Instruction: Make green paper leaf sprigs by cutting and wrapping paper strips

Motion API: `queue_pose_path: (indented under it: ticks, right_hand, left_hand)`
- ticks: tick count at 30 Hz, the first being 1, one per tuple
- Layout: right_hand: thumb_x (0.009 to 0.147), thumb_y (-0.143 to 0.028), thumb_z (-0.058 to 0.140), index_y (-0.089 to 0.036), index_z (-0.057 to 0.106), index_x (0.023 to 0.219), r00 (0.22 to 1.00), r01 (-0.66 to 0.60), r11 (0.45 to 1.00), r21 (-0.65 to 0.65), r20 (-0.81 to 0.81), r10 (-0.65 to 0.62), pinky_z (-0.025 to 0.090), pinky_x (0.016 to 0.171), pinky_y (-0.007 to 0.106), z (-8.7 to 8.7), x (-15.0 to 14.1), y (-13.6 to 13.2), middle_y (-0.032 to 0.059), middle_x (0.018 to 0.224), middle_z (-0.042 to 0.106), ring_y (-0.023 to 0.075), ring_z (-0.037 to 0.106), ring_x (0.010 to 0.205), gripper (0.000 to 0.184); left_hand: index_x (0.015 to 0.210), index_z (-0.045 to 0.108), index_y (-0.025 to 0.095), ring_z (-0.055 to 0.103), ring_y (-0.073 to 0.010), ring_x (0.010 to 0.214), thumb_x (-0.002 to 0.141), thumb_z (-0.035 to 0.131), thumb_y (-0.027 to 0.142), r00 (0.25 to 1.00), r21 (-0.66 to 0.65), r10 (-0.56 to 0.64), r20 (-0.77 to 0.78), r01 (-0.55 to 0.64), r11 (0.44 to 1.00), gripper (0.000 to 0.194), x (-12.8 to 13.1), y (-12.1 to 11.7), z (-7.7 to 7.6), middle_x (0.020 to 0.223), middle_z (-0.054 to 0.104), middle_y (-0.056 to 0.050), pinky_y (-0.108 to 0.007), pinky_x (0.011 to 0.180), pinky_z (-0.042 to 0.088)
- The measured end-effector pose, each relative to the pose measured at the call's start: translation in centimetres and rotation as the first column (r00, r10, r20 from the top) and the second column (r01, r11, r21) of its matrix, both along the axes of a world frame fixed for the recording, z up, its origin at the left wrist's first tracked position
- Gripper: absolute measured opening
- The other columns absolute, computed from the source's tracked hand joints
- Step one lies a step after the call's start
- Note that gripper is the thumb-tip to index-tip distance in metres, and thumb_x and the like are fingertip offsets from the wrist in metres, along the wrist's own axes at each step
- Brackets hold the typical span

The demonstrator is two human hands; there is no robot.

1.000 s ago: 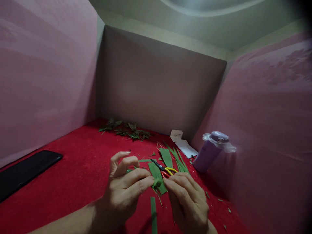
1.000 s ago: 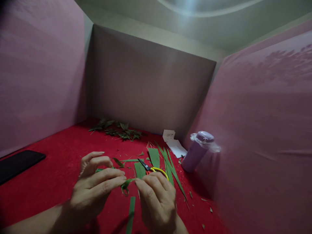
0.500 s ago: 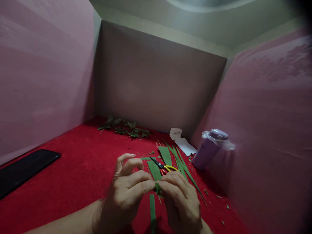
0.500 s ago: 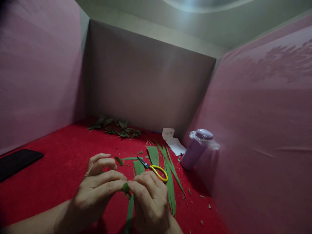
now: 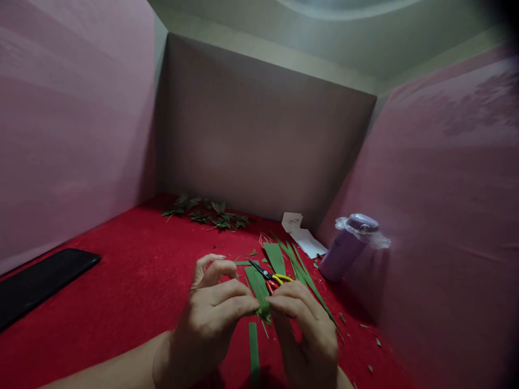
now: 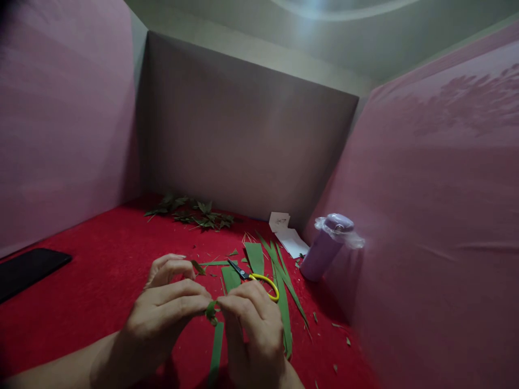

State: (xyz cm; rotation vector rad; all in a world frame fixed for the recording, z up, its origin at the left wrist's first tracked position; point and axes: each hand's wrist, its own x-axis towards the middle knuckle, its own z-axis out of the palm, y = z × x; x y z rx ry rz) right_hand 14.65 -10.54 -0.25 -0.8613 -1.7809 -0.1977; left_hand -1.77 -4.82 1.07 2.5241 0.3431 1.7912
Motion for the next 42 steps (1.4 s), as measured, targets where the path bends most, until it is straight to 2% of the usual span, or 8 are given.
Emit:
queue_pose_path:
  ticks: [6,14,20,24,28,35,39,42]
  right_hand:
    - [0.077,-0.001,0.050,-0.017,0.059,0.092,0.993,0.076,0.996,0.045,0.089,-0.079,0.046,0.059,0.032,0.1,0.1,-0.1,0.0047,0.074,0.058,0.0165,0.055,0.067,0.024]
    - [0.073,0.001,0.051,-0.015,0.059,0.091,0.989,0.070,0.995,0.064,0.129,-0.078,0.047,0.061,0.034,0.1,0.1,-0.1,0.0061,0.074,0.059,0.0185,0.055,0.069,0.025]
    - [0.073,0.003,0.052,-0.014,0.059,0.096,0.990,0.038,0.997,0.072,0.133,-0.047,0.048,0.063,0.035,-0.4,0.1,0.0,0.0066,0.075,0.061,0.0178,0.055,0.068,0.030]
    - [0.075,0.003,0.050,-0.017,0.059,0.098,0.998,-0.020,1.000,0.019,0.055,0.019,0.048,0.063,0.033,0.1,-0.2,-0.1,0.0056,0.077,0.062,0.0174,0.057,0.070,0.031]
    - [0.079,-0.002,0.049,-0.018,0.058,0.091,0.988,-0.122,0.988,-0.094,-0.103,0.112,0.047,0.060,0.030,0.7,-0.4,-0.3,0.0039,0.074,0.061,0.0158,0.057,0.066,0.022]
    - [0.084,-0.020,0.054,-0.019,0.064,0.083,0.915,-0.287,0.905,-0.313,-0.370,0.162,0.047,0.055,0.027,0.9,0.0,-0.3,0.0025,0.069,0.058,0.0143,0.054,0.062,0.010]
    - [0.087,-0.030,0.052,-0.017,0.066,0.081,0.819,-0.453,0.802,-0.390,-0.538,0.200,0.048,0.049,0.022,0.5,0.3,0.1,0.0042,0.071,0.060,0.0136,0.056,0.062,0.019]
    - [0.087,-0.041,0.050,-0.016,0.066,0.082,0.749,-0.565,0.708,-0.423,-0.623,0.225,0.047,0.048,0.023,0.5,0.5,0.3,0.0033,0.064,0.058,0.0127,0.054,0.056,0.031]
  left_hand:
    - [0.077,0.063,0.023,0.049,-0.0185,0.077,0.088,0.047,0.016,0.998,-0.020,0.007,0.059,-0.005,1.000,0.021,0.0,0.1,-0.2,0.064,0.066,0.002,-0.044,0.085,0.031]
    - [0.074,0.064,0.023,0.051,-0.0169,0.073,0.087,0.049,0.015,0.997,0.006,0.027,0.073,-0.028,1.000,0.021,0.0,0.2,0.2,0.063,0.066,0.003,-0.041,0.084,0.032]
    - [0.074,0.065,0.023,0.050,-0.0168,0.073,0.087,0.049,0.017,0.997,-0.025,0.008,0.079,-0.006,1.000,0.021,0.1,0.2,0.2,0.062,0.066,0.003,-0.040,0.082,0.033]
    - [0.075,0.065,0.023,0.048,-0.0172,0.072,0.088,0.049,0.017,0.999,-0.018,-0.006,0.046,0.007,1.000,0.022,0.1,0.2,0.3,0.061,0.065,0.003,-0.040,0.081,0.032]
    - [0.077,0.065,0.023,0.049,-0.0175,0.073,0.087,0.048,0.016,1.000,-0.044,-0.008,0.029,0.009,0.999,0.021,0.0,0.3,0.3,0.064,0.066,0.002,-0.039,0.080,0.033]
    - [0.080,0.062,0.022,0.051,-0.0159,0.070,0.087,0.048,0.015,0.995,-0.107,-0.096,-0.004,0.095,0.990,0.017,-0.2,0.8,0.0,0.066,0.066,0.002,-0.038,0.079,0.034]
    - [0.077,0.062,0.023,0.050,-0.0182,0.075,0.088,0.045,0.015,0.997,-0.128,-0.079,0.000,0.079,0.989,0.021,-0.1,0.8,-0.4,0.066,0.065,0.001,-0.040,0.079,0.032]
    - [0.076,0.063,0.022,0.048,-0.0194,0.077,0.086,0.046,0.014,0.998,-0.085,-0.049,-0.031,0.047,0.995,0.021,-0.1,1.0,-0.2,0.064,0.064,0.000,-0.040,0.078,0.032]
